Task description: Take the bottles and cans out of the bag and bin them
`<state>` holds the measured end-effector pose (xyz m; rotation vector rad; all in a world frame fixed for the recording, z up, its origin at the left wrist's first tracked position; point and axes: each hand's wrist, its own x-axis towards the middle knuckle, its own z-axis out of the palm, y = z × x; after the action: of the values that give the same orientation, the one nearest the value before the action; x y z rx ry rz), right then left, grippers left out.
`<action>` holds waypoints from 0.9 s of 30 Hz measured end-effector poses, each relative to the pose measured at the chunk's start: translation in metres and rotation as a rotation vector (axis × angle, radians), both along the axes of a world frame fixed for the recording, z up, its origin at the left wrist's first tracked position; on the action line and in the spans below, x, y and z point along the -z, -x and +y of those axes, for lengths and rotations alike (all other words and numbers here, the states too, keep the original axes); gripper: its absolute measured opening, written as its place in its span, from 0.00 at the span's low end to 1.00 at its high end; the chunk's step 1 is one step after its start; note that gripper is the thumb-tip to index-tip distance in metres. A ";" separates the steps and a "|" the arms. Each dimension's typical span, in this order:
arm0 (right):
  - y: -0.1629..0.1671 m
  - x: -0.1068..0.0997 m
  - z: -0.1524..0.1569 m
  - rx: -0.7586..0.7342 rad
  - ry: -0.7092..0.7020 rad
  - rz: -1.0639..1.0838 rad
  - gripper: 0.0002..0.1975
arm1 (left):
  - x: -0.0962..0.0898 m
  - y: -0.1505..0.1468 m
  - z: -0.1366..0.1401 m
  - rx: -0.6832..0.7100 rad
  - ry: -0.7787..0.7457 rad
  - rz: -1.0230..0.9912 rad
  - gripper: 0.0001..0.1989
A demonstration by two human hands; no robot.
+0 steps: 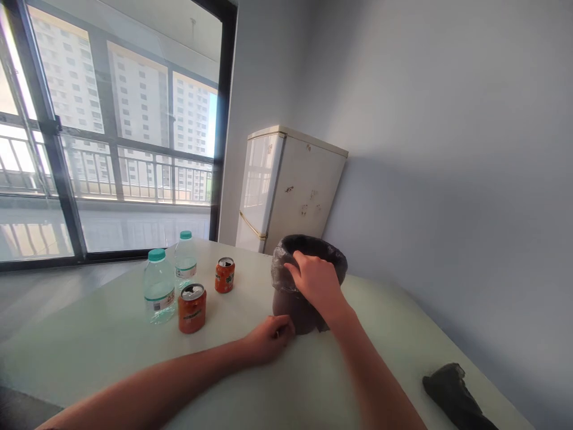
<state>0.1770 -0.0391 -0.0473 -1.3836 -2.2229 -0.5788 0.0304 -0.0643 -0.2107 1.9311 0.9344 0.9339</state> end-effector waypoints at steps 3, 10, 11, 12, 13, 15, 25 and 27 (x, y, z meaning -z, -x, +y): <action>-0.008 0.002 0.002 -0.093 -0.025 -0.040 0.10 | 0.001 0.000 0.001 0.009 0.015 0.013 0.07; -0.019 0.007 0.004 -0.233 -0.119 -0.204 0.20 | -0.004 0.001 -0.004 0.058 0.030 0.046 0.09; -0.019 0.008 0.006 -0.239 -0.119 -0.207 0.20 | -0.005 0.001 -0.005 0.050 0.030 0.048 0.09; -0.020 0.008 0.009 -0.241 -0.123 -0.206 0.20 | -0.006 0.001 -0.005 0.041 0.030 0.047 0.09; -0.020 0.010 0.012 -0.238 -0.130 -0.202 0.20 | -0.006 0.001 -0.004 0.039 0.035 0.044 0.09; -0.020 0.013 0.018 -0.222 -0.145 -0.195 0.21 | -0.007 0.002 -0.004 0.050 0.068 0.030 0.10; 0.003 -0.001 -0.010 -0.212 -0.209 -0.103 0.34 | -0.002 0.002 -0.001 0.080 0.095 0.025 0.07; 0.028 -0.006 -0.021 -0.273 -0.212 -0.023 0.32 | 0.000 0.002 0.000 0.089 0.090 0.015 0.06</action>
<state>0.1494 -0.0605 -0.0408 -0.9536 -2.2435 -0.7099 0.0284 -0.0641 -0.2108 1.8897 0.8767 0.8130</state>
